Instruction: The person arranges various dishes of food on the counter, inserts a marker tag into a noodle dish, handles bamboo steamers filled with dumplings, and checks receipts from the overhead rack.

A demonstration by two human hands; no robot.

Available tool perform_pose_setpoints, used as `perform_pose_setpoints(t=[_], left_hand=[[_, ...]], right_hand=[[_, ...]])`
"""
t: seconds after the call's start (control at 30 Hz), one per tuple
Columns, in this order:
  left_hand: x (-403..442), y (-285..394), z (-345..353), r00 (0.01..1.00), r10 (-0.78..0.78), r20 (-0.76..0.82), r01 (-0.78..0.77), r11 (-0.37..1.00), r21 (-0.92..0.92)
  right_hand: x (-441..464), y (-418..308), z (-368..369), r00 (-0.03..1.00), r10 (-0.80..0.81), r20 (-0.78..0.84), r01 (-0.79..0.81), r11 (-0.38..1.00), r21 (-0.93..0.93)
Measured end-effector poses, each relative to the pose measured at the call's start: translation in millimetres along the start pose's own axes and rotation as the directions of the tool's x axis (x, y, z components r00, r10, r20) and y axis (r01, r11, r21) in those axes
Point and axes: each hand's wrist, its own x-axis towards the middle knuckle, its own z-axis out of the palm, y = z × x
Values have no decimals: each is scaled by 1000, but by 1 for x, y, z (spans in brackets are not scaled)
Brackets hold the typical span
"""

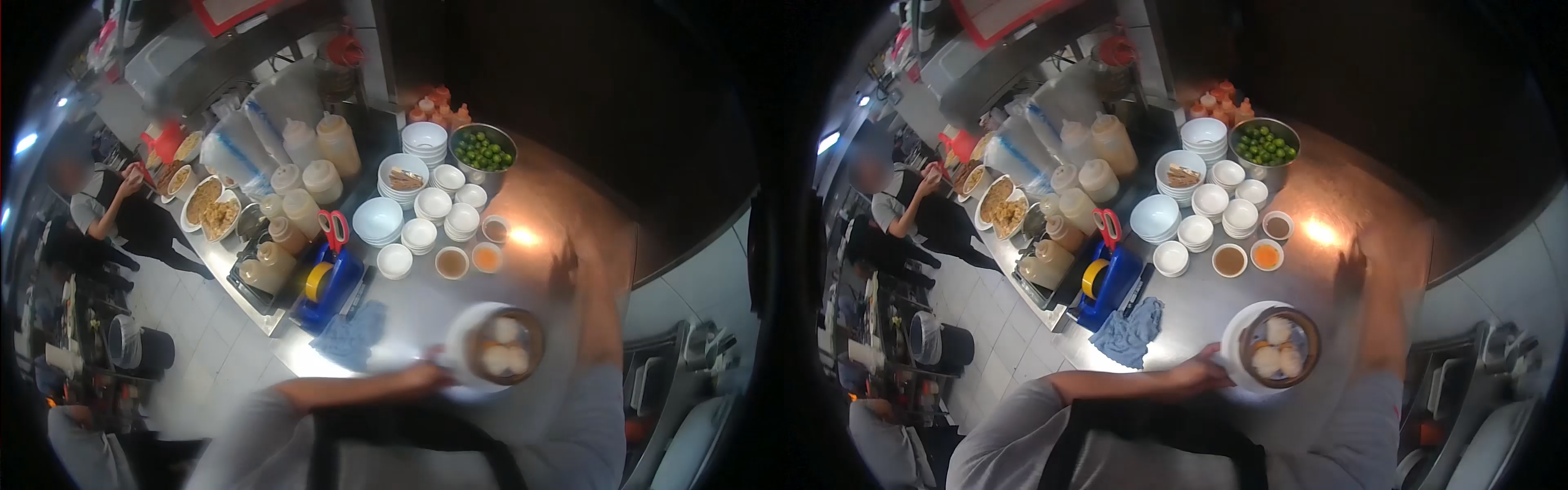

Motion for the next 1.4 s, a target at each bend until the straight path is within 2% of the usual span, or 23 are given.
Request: perform_pose_setpoints(t=[0.03,0.07,0.1,0.13,0.17,0.2,0.23,0.27,0.3,0.37,0.4,0.43,0.47,0.5,0.6,0.67,0.73,0.87,0.93,1.13,1.23,1.33,1.4], left_hand=[[11,5,15,998,11,-63,-9,999,35],[32,2,13,999,50,-12,-48,989,143],[38,9,25,999,29,26,-31,995,90],[44,17,37,998,8,63,-10,999,39],[45,28,50,996,-18,86,16,1000,24],[52,30,55,995,19,99,-19,1000,-2],[56,33,58,992,60,112,-57,998,-25],[52,38,65,985,116,127,-119,993,21],[40,43,68,985,128,116,-137,987,78],[17,44,64,983,161,89,-175,966,189],[7,40,50,979,136,153,-169,958,234],[-8,35,30,972,102,213,-160,948,276],[-29,31,13,961,51,273,-125,957,261],[-53,26,-6,943,-5,333,-83,965,248],[-128,10,-61,945,-38,326,-51,965,259],[-182,4,-88,965,27,262,-114,939,323],[-234,-3,-113,975,138,174,-185,937,297],[-321,-15,-166,954,291,-71,-283,953,108],[-361,-17,-196,919,353,-175,-342,935,91],[-453,-9,-279,761,533,-369,-538,837,98],[-479,8,-298,686,552,-474,-586,805,91],[-484,31,-320,670,592,-449,-643,764,48],[-479,49,-337,653,614,-443,-660,749,65]], right_hand=[[-39,-29,-22,992,56,-113,-56,998,1],[-85,-74,-43,969,110,-222,-110,994,14],[-104,-56,-62,960,179,-217,-167,983,72],[-137,-60,-68,909,170,-381,-128,983,133],[-154,-39,-80,903,173,-394,-177,984,27],[-169,-5,-77,834,164,-526,-57,975,213],[-201,-9,-86,873,222,-435,-127,963,237],[-229,-11,-81,837,267,-478,-141,949,283],[-257,-10,-70,826,200,-527,36,914,403],[-310,-23,-38,725,217,-654,58,927,372],[-340,-68,-13,681,176,-711,-27,976,215],[-365,-73,15,733,101,-673,124,953,278],[-387,-74,41,811,35,-584,152,951,268],[-404,-116,82,749,-137,-648,301,942,149],[-420,-141,187,952,165,-256,24,797,603],[-429,-239,230,983,145,-111,-56,818,572],[-419,-278,273,992,124,29,-109,715,691],[-363,-309,330,998,53,-17,-25,698,716],[-337,-315,355,973,-22,-230,185,672,717],[-310,-340,379,958,22,-287,156,798,582],[-305,-342,388,902,33,-431,178,880,441],[-294,-342,375,891,-48,-452,317,778,542],[-312,-409,361,828,-78,-556,389,794,467]])
